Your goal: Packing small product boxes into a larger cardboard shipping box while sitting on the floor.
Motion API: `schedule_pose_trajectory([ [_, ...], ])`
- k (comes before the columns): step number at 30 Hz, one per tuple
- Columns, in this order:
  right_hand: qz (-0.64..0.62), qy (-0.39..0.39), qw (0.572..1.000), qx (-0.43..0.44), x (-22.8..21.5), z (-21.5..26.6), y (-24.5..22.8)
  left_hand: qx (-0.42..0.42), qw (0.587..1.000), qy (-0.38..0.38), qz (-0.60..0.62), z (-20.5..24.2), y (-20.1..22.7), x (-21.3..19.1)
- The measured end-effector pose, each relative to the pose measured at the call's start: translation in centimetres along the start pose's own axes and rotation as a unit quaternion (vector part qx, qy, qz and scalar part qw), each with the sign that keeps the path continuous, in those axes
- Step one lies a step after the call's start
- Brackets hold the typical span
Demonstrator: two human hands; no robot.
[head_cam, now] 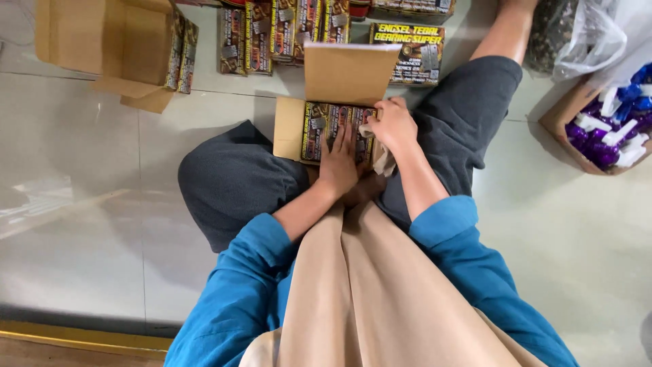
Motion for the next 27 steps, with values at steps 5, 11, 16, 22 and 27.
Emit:
schedule_pose_trajectory([
  [5, -0.064, 0.004, 0.997, 0.044, -2.1, 1.6, -0.5, 0.038, 0.996, -0.027, 0.082, 0.0, -0.8, -0.3],
  [11, -0.299, -0.084, 0.951, 0.010, 0.0, 2.0, -2.5, 0.081, 0.948, -0.054, 0.303, -3.1, -8.5, -2.5],
  [16, -0.378, -0.179, 0.908, -0.017, 2.6, 0.8, -3.8, -0.023, 0.842, 0.189, 0.505, -1.0, -23.0, -8.2],
  [22, -0.407, -0.190, 0.893, -0.045, 3.6, -0.5, -5.7, -0.217, 0.820, 0.418, 0.325, -8.1, -30.3, -1.1],
  [27, -0.408, -0.211, 0.887, -0.039, 3.8, -0.8, -7.2, -0.289, 0.855, 0.358, 0.239, -6.7, -27.1, -6.9],
])
Point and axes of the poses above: each hand's wrist, its own z-axis away from the middle knuckle, its own x-axis out of the palm, y = z × x, the point moved 7 cm from there along -z, towards the middle knuckle, and after that the axes turned 1 degree about -y, right-handed, at the moved point
